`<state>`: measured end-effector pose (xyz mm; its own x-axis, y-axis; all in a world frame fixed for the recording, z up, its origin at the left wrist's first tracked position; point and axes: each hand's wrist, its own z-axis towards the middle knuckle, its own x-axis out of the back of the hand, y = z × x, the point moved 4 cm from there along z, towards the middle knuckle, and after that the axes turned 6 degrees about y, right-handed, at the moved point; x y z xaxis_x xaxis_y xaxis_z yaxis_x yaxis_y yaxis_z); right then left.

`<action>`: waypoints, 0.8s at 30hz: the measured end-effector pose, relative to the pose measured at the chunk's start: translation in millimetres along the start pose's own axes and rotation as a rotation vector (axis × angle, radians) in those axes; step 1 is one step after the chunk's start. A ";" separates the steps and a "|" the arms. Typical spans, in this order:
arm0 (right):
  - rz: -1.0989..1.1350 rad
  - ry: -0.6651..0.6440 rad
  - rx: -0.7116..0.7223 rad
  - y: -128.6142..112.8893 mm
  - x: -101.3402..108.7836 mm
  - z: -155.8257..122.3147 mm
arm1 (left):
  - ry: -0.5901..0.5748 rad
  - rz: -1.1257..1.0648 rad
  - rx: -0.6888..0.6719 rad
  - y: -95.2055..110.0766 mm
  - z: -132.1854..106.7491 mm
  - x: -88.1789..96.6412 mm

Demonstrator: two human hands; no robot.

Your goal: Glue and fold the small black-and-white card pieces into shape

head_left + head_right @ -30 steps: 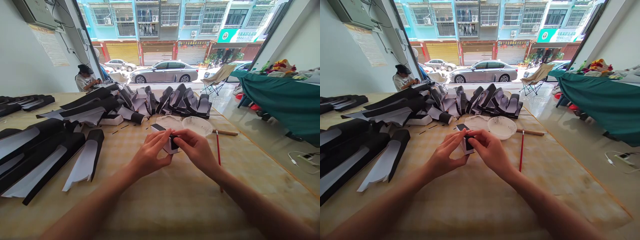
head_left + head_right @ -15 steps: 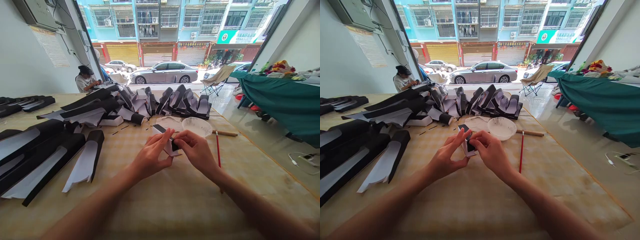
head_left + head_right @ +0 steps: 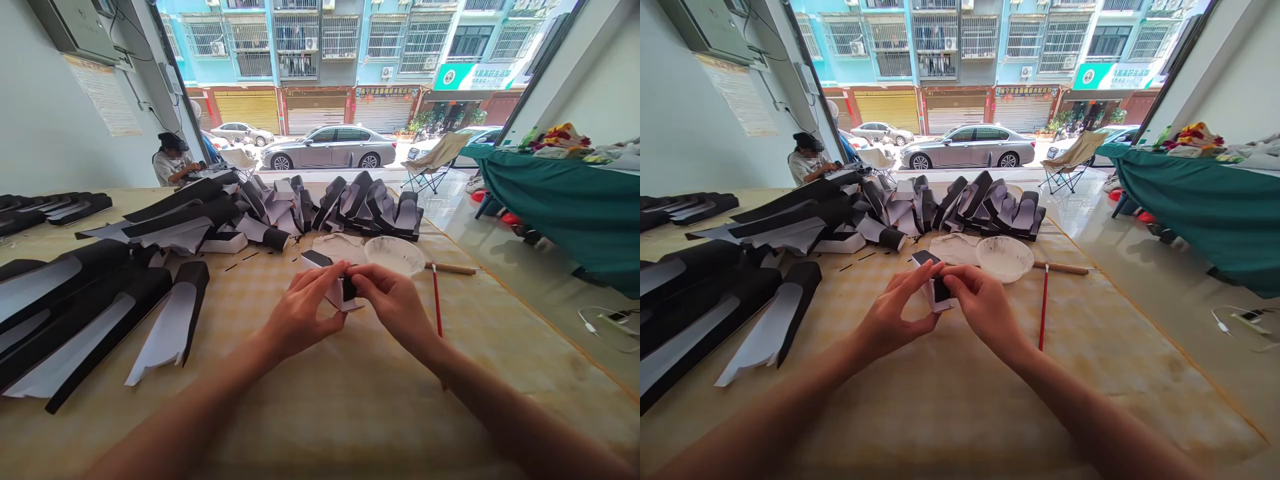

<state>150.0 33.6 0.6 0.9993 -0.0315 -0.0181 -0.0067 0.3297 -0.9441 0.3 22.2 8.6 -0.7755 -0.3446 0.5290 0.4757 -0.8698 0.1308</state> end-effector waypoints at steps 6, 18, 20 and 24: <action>-0.052 0.024 -0.015 3.4 0.4 -1.5 | -0.015 -0.057 0.034 2.3 1.8 0.5; -1.242 0.358 -0.288 0.1 148.8 63.3 | 0.033 -0.020 -0.014 -1.8 5.8 9.4; -1.248 0.176 -0.456 25.9 159.3 65.7 | 0.037 -0.022 -0.019 -1.8 5.2 9.6; -1.159 0.016 -0.507 62.8 154.0 64.2 | 0.044 -0.024 -0.043 -1.4 4.8 9.3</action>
<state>305.8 110.1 -40.3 0.4274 -0.0713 0.9013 0.8538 -0.2960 -0.4283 -5.6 22.0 17.3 -0.8045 -0.3374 0.4888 0.4391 -0.8921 0.1069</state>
